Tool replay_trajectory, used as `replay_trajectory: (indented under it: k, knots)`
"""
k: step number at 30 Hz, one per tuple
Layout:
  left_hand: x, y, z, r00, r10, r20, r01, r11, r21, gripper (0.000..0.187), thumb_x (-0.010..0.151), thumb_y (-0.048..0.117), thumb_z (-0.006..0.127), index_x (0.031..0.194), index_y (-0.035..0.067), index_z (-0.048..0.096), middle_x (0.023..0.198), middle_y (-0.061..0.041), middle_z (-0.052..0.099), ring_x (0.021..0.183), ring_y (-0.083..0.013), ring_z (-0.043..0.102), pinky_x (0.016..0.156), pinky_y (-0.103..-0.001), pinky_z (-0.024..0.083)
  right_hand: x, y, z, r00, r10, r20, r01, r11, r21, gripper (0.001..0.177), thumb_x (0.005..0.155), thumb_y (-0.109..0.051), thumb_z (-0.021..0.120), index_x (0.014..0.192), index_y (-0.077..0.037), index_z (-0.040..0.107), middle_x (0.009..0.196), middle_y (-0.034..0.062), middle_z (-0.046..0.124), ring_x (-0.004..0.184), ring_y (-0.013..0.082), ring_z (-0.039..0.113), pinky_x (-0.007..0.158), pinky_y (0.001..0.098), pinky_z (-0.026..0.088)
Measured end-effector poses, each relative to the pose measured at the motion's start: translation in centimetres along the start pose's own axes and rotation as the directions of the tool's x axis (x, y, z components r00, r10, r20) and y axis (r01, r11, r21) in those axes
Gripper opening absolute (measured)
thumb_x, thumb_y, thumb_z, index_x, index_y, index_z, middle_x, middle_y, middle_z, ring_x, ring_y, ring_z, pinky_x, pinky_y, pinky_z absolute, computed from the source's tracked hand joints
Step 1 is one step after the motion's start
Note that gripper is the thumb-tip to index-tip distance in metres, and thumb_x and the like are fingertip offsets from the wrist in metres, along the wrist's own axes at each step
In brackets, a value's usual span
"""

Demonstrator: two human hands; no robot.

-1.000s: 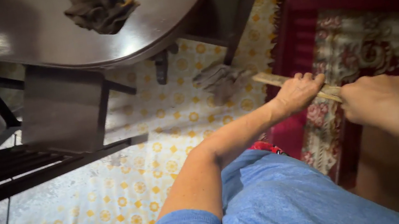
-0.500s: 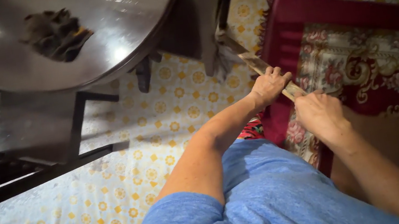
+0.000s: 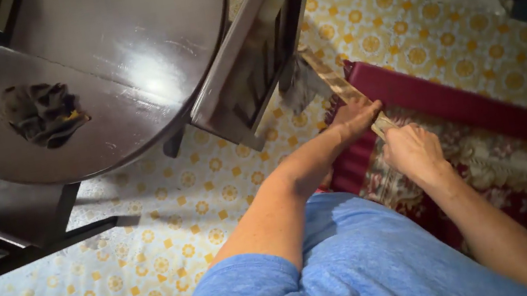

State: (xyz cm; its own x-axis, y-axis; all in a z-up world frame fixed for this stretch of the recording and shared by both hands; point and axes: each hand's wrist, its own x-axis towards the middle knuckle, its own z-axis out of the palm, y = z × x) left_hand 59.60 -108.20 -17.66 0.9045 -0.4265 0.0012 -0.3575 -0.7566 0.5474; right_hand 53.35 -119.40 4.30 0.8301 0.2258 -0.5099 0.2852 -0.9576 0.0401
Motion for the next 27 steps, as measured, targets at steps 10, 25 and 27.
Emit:
replay_trajectory:
  k: [10, 25, 27]
  knots:
    - [1.3, 2.9, -19.3, 0.829, -0.224, -0.512, 0.185, 0.974, -0.127, 0.036, 0.087, 0.006, 0.065, 0.122, 0.008, 0.056, 0.124, -0.017, 0.061, 0.122, -0.0404, 0.060, 0.098, -0.046, 0.055, 22.3, 11.7, -2.2, 0.987, -0.131, -0.089, 0.150, 0.956, 0.253, 0.057, 0.073, -0.032, 0.084, 0.127, -0.017, 0.076, 0.104, 0.0258, 0.076, 0.095, 0.0382, 0.077, 0.089, 0.0475, 0.061]
    - [9.7, 6.2, -27.0, -0.193, -0.642, -0.742, 0.496, 0.589, -0.638, 0.050, 0.092, 0.022, 0.072, 0.133, -0.002, 0.056, 0.125, -0.030, 0.061, 0.115, -0.0476, 0.059, 0.098, -0.051, 0.049, 37.8, -0.5, -26.4, 0.641, -0.754, 0.143, 0.703, 0.502, -0.505, 0.024, 0.080, -0.021, 0.074, 0.101, -0.011, 0.078, 0.103, 0.0147, 0.077, 0.099, 0.0341, 0.075, 0.082, 0.0459, 0.060]
    - [11.6, 6.4, -27.5, -0.300, -0.669, -0.680, 0.435, 0.538, -0.722, 0.048, 0.093, 0.026, 0.073, 0.130, -0.002, 0.059, 0.121, -0.028, 0.064, 0.112, -0.0450, 0.062, 0.096, -0.050, 0.050, 38.2, -3.2, -30.0, 0.586, -0.792, 0.170, 0.718, 0.411, -0.561, 0.023, 0.080, -0.019, 0.073, 0.101, -0.012, 0.077, 0.103, 0.0140, 0.078, 0.100, 0.0334, 0.075, 0.081, 0.0454, 0.061]
